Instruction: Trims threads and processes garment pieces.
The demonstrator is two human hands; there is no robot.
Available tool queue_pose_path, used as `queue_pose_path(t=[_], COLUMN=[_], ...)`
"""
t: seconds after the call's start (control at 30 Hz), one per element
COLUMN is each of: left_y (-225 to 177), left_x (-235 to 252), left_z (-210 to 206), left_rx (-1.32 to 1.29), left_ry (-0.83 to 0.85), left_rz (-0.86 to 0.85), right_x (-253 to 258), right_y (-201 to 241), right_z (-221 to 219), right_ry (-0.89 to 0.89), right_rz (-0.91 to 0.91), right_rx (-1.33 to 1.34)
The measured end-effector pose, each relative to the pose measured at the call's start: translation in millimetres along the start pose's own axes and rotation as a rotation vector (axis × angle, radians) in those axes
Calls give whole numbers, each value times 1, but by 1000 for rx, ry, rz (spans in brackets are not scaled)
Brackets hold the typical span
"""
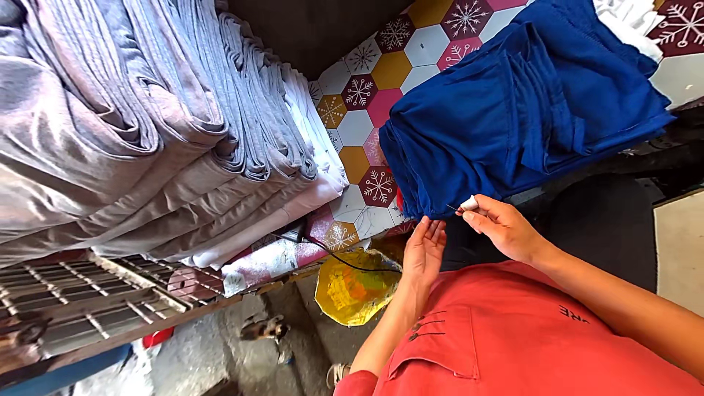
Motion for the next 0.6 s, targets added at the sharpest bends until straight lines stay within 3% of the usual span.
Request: queue_pose_path(t=[0.1, 0.2, 0.4, 0.6], left_y=[10, 0, -22, -27], left_x=[2, -4, -16, -20], left_z=[-15, -21, -21, -31], left_rx=[-202, -185, -92, -124], left_ry=[-3, 7, -8, 100], left_rz=[48, -31, -239, -237], right_x=[1, -2, 1, 3], right_y=[14, 30, 48, 48], right_z=[0, -2, -14, -15], right_ry=[-13, -59, -83, -97], right_rz=[198, 399, 613, 651], right_rx=[-336, -506, -575, -535])
Point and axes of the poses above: each hand's wrist, its own x-axis towards the middle knuckle, its own z-axis out of the back of the hand, y = z × x, the point moved 10 cm from there along x, towards the middle knuckle, and after that the axes turned 11 degrees about x, right-handed, at the moved point
